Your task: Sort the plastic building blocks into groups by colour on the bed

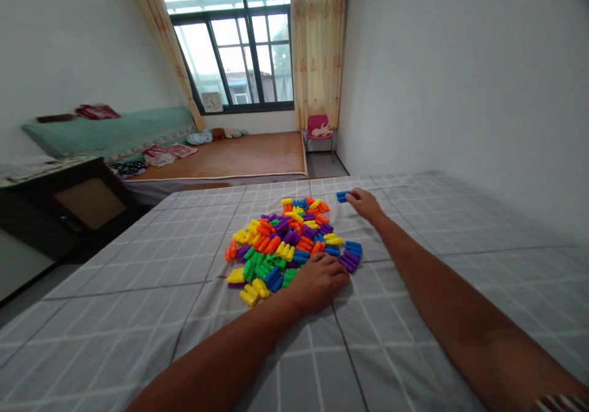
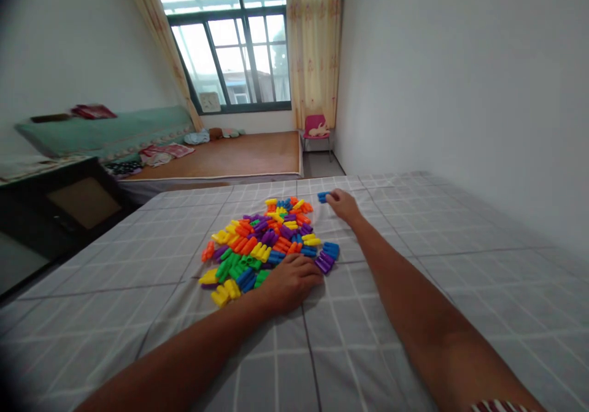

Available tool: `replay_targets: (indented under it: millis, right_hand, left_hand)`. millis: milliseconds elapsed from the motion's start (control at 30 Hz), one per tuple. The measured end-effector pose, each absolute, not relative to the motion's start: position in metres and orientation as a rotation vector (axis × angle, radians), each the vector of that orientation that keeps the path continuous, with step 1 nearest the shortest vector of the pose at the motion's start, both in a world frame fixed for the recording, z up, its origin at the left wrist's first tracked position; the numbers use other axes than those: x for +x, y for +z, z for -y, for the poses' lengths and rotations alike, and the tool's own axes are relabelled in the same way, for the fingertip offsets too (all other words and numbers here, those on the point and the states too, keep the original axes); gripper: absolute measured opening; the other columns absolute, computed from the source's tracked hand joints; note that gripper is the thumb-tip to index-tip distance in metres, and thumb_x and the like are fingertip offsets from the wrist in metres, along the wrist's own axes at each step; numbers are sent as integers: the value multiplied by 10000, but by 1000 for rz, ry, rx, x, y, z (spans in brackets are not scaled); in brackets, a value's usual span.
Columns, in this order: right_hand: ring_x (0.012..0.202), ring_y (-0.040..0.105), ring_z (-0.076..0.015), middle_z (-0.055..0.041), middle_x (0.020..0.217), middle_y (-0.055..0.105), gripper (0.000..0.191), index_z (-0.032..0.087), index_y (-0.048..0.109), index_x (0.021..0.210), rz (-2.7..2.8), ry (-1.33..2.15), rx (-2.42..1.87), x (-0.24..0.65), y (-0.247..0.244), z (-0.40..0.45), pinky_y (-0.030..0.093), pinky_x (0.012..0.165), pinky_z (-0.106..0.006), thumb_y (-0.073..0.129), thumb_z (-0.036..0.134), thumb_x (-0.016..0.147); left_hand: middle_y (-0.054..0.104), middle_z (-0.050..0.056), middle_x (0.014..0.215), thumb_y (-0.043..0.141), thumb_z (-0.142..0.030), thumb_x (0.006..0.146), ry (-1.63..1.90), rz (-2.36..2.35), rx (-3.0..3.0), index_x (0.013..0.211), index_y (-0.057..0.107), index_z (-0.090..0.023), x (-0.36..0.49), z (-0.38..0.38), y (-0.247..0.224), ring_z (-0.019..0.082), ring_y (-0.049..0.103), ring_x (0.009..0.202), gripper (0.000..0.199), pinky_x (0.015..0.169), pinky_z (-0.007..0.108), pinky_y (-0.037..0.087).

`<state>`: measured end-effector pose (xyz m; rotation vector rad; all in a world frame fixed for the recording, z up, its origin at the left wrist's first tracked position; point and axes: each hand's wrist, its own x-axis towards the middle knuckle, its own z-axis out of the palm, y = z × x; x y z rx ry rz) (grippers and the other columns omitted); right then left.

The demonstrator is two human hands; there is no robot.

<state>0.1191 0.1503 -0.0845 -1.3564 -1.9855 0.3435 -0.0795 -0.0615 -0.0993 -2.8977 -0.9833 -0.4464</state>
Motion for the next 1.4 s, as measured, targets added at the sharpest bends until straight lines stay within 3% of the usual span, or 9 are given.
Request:
replay_targets:
  millis: [100, 200, 400, 533, 633, 767, 967, 1100, 1400]
  right_hand:
    - [820, 655, -204, -92, 919, 728, 301, 151, 694, 946, 2001, 375, -1553, 178, -91, -176, 493, 752, -319, 438, 285, 862]
    - [931, 657, -210, -76, 1029, 727, 324, 179, 713, 999, 2138, 442, -1591, 209, -103, -189, 499, 832, -324, 428, 267, 871]
    - [1215, 530, -222, -98, 1311, 603, 463, 177, 593, 1270, 1945, 102, -1780, 221, -120, -193, 400, 1036, -382, 267, 254, 951]
    - [1327, 401, -302, -97, 1454, 466, 535, 240, 502, 1366, 2006, -9, -2080, 239, -133, -181, 331, 1056, -560, 260, 481, 956]
    - [1390, 295, -323, -70, 1537, 347, 633, 267, 416, 1435, 2039, -8, -2197, 247, -141, -173, 266, 1067, -619, 216, 590, 929]
    - [1400, 265, -324, -55, 1561, 297, 653, 292, 355, 1469, 2030, 42, -2251, 248, -136, -172, 264, 1060, -624, 188, 606, 922]
    - [1296, 398, -308, -112, 1432, 464, 550, 251, 522, 1337, 1919, -36, -2251, 302, -124, -183, 344, 1013, -574, 220, 492, 945]
    - [1349, 328, -363, -129, 1519, 348, 660, 254, 412, 1438, 1738, -61, -2397, 361, -137, -180, 318, 997, -648, 190, 591, 916]
    - [1392, 278, -360, -83, 1566, 279, 732, 285, 320, 1495, 1757, -3, -2443, 389, -143, -176, 258, 1042, -672, 149, 655, 886]
  left_hand:
    - [671, 37, 1086, 505, -263, 926, -447, 988, -2902, 1069, 637, -242, -79, 61, -100, 179, 546, 1051, 195, 956, 351, 341]
    - [665, 35, 1091, 511, -264, 925, -433, 1005, -2899, 1068, 632, -237, -78, 61, -100, 175, 544, 1048, 189, 949, 344, 347]
    - [664, 16, 1112, 494, -260, 936, -433, 1023, -2903, 1093, 622, -247, -79, 63, -96, 166, 542, 1061, 203, 971, 340, 349]
    - [657, 26, 1165, 476, -259, 941, -467, 967, -2902, 1137, 615, -246, -76, 69, -94, 164, 537, 1110, 240, 1022, 338, 326]
    - [646, 13, 1211, 472, -290, 944, -506, 906, -2902, 1166, 606, -262, -71, 74, -94, 163, 525, 1152, 261, 1073, 351, 285]
    - [654, 6, 1210, 476, -331, 943, -525, 904, -2892, 1155, 617, -275, -68, 78, -93, 162, 534, 1147, 261, 1089, 370, 270]
    - [664, -4, 1192, 466, -365, 950, -534, 917, -2895, 1148, 621, -289, -69, 80, -90, 157, 538, 1148, 263, 1080, 374, 274]
    - [667, 0, 1180, 472, -360, 945, -546, 939, -2894, 1131, 629, -286, -66, 79, -87, 163, 543, 1142, 254, 1067, 379, 286]
    - [670, 30, 1141, 479, -313, 930, -503, 869, -2971, 1130, 632, -252, -62, 69, -79, 178, 566, 1078, 258, 1027, 377, 329]
